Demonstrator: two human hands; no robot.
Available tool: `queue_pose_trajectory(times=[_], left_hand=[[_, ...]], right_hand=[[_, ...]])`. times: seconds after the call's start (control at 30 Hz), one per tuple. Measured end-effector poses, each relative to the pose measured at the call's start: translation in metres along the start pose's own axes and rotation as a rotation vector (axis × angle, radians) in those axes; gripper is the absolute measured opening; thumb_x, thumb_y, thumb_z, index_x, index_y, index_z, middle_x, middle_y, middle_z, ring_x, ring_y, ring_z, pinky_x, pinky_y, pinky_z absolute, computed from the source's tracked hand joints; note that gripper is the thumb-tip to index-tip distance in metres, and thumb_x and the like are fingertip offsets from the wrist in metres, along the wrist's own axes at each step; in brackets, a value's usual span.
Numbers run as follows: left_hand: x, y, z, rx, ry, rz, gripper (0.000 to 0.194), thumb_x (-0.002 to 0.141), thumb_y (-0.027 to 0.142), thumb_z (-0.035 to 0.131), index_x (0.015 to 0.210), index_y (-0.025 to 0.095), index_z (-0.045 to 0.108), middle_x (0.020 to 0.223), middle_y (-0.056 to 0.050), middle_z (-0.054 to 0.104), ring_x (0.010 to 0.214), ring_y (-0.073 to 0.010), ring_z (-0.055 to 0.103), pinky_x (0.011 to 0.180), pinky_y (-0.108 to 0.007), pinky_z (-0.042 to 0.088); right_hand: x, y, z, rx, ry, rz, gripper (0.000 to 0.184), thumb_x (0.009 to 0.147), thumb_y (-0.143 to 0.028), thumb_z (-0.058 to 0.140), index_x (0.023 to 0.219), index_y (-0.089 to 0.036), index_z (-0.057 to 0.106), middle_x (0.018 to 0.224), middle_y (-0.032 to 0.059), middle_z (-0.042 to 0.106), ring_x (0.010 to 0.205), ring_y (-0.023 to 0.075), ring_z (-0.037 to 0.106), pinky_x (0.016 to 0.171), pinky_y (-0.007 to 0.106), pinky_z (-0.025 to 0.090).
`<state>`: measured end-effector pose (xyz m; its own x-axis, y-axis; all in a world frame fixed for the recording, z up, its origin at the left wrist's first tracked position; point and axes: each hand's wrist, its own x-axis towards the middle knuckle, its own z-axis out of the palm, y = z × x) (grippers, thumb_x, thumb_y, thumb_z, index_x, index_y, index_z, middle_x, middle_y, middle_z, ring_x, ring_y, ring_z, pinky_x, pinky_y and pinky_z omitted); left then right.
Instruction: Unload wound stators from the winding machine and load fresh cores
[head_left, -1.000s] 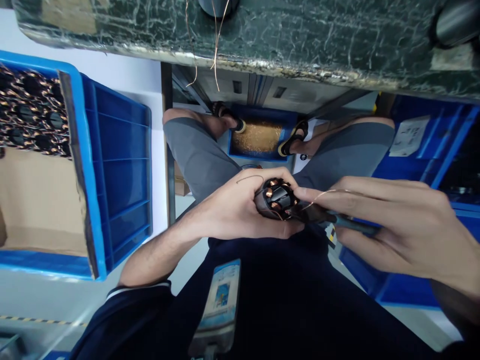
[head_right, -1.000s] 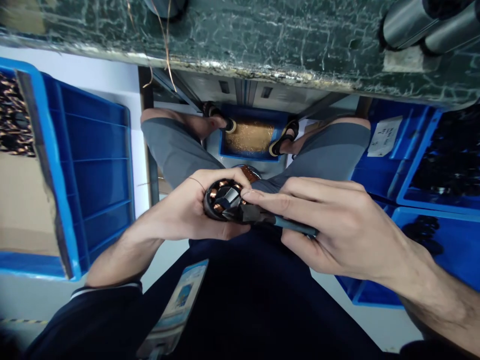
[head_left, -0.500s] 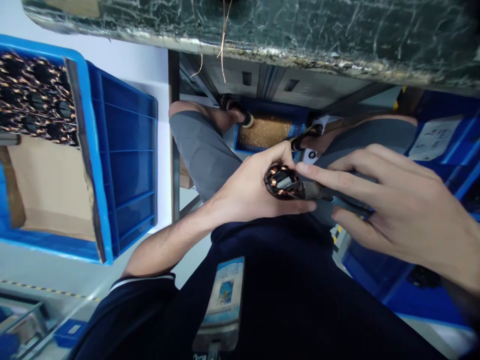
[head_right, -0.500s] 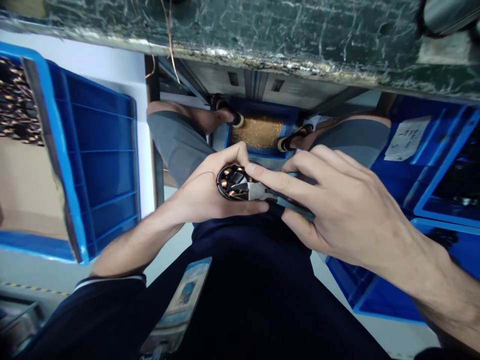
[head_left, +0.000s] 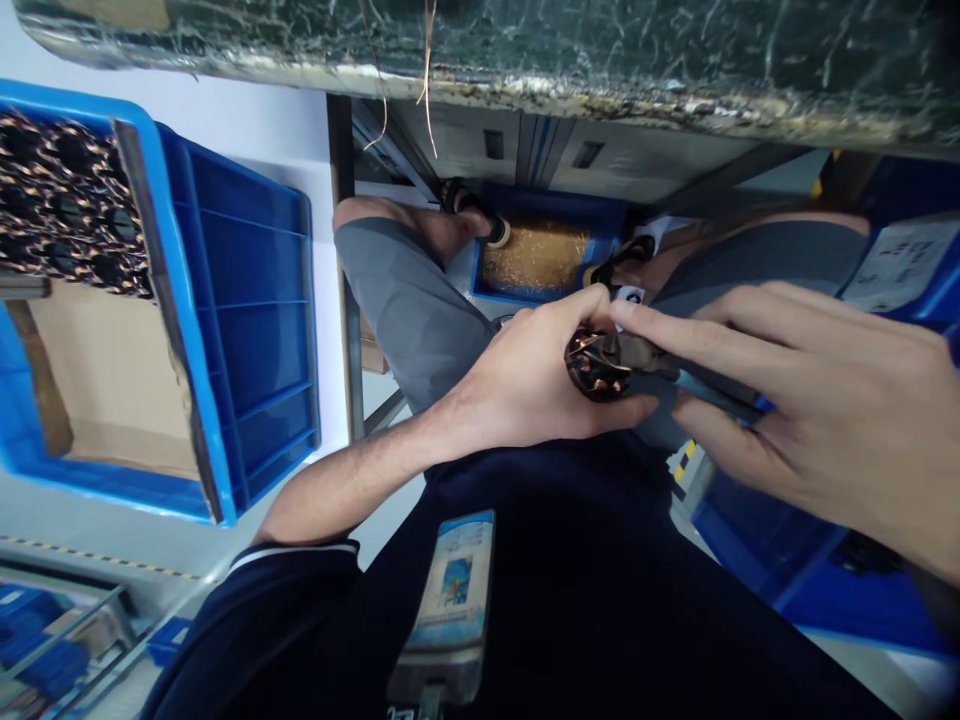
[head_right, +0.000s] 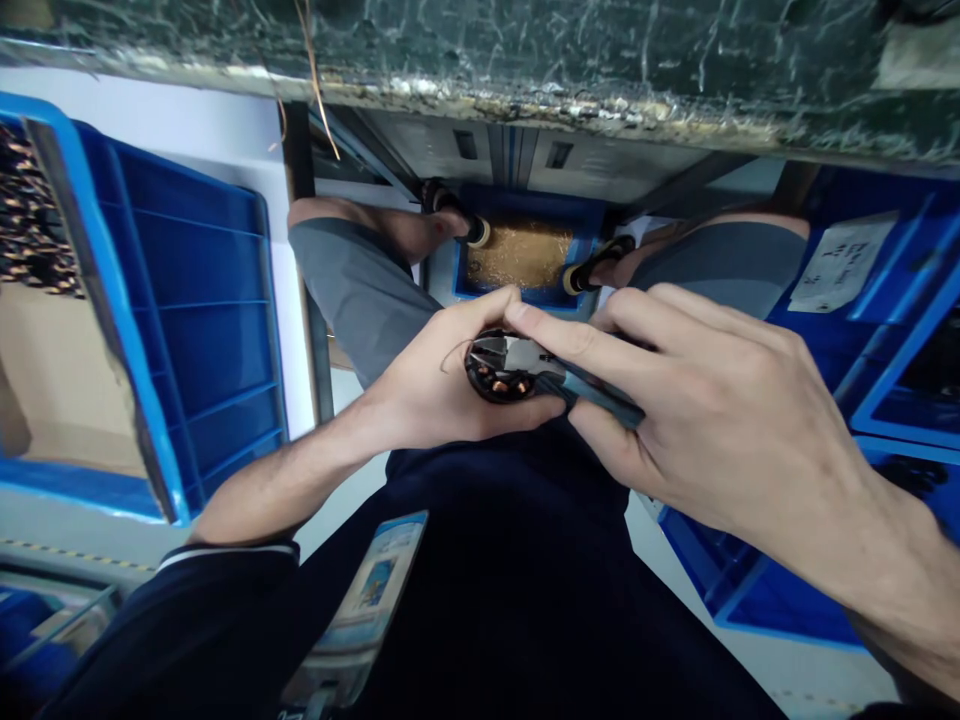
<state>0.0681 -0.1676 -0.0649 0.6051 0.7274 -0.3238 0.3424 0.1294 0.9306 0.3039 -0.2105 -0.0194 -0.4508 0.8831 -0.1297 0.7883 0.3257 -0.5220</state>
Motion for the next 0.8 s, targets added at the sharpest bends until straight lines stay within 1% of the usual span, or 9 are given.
queue_pose_trajectory(times=[0.1,0.27,0.4,0.47,0.57,0.63,0.67,0.73,0.8], left_hand=[[0.001,0.000,0.003,0.029,-0.006,0.010,0.043,0.076,0.036,0.090,0.095,0.024,0.053,0.091,0.004,0.067,0.080,-0.0151,0.065,0.072,-0.030,0.047],[0.000,-0.003,0.004,-0.100,-0.062,-0.071,0.043,0.073,0.033,0.092,0.088,0.023,0.052,0.084,0.005,0.065,0.077,-0.0143,0.063,0.074,-0.031,0.049],[-0.001,-0.011,0.009,-0.581,-0.179,-0.210,0.036,0.076,0.034,0.093,0.095,0.021,0.064,0.090,0.002,0.069,0.083,-0.0147,0.065,0.080,-0.031,0.053],[-0.002,-0.015,0.014,-0.894,-0.254,-0.332,0.035,0.079,0.041,0.092,0.091,0.018,0.068,0.088,-0.001,0.068,0.082,-0.0139,0.064,0.083,-0.032,0.055],[-0.006,-0.023,0.024,-1.224,-0.274,-0.460,0.040,0.078,0.047,0.093,0.086,0.016,0.069,0.087,-0.002,0.066,0.084,-0.0142,0.064,0.092,-0.035,0.058],[-0.012,-0.028,0.029,-1.292,-0.291,-0.452,0.044,0.078,0.053,0.092,0.095,0.019,0.070,0.093,-0.003,0.068,0.090,-0.0169,0.066,0.095,-0.038,0.059],[-0.016,-0.031,0.030,-1.291,-0.319,-0.425,0.051,0.080,0.061,0.088,0.104,0.020,0.070,0.099,-0.004,0.070,0.095,-0.0195,0.068,0.095,-0.040,0.059],[-0.027,-0.039,0.027,-1.195,-0.342,-0.332,0.068,0.086,0.076,0.076,0.130,0.026,0.063,0.118,-0.008,0.070,0.108,-0.0250,0.070,0.097,-0.046,0.060],[-0.041,-0.046,0.019,-0.900,-0.202,-0.155,0.087,0.084,0.079,0.076,0.153,0.033,0.047,0.138,-0.011,0.064,0.123,-0.0293,0.066,0.103,-0.051,0.058]], right_hand=[[0.001,-0.003,0.003,0.063,0.006,0.027,0.061,0.097,-0.032,0.070,0.157,-0.041,0.061,0.104,0.0045,0.072,0.094,0.0267,0.071,0.066,0.032,0.055],[0.001,-0.001,0.007,0.215,-0.017,0.006,0.056,0.098,-0.027,0.068,0.153,-0.038,0.066,0.102,-0.0006,0.078,0.080,0.0208,0.075,0.070,0.030,0.059],[0.006,0.012,0.010,0.238,-0.062,0.006,0.060,0.098,-0.019,0.063,0.155,-0.036,0.064,0.131,-0.0019,0.078,0.107,0.0237,0.078,0.093,0.034,0.061],[0.010,0.015,0.016,0.279,-0.056,0.023,0.064,0.095,-0.025,0.072,0.158,-0.032,0.060,0.139,0.0014,0.074,0.118,0.0260,0.075,0.101,0.036,0.060],[0.012,0.010,0.030,0.385,-0.008,-0.015,0.081,0.080,-0.036,0.092,0.154,-0.026,0.061,0.149,0.0092,0.067,0.132,0.0317,0.068,0.111,0.042,0.056],[0.013,0.005,0.039,0.453,0.022,-0.029,0.071,0.076,-0.032,0.095,0.141,-0.026,0.067,0.137,0.0082,0.072,0.120,0.0285,0.073,0.104,0.040,0.058],[0.013,0.004,0.042,0.494,0.022,-0.015,0.063,0.076,-0.030,0.095,0.134,-0.026,0.070,0.121,0.0048,0.076,0.104,0.0243,0.075,0.094,0.036,0.060],[0.012,0.005,0.045,0.606,-0.031,0.053,0.055,0.075,-0.029,0.096,0.125,-0.026,0.072,0.087,-0.0035,0.072,0.071,0.0159,0.068,0.070,0.028,0.055],[0.011,0.010,0.046,0.781,-0.110,0.168,0.056,0.073,-0.033,0.098,0.122,-0.025,0.073,0.074,-0.0063,0.065,0.060,0.0132,0.059,0.061,0.026,0.050]])
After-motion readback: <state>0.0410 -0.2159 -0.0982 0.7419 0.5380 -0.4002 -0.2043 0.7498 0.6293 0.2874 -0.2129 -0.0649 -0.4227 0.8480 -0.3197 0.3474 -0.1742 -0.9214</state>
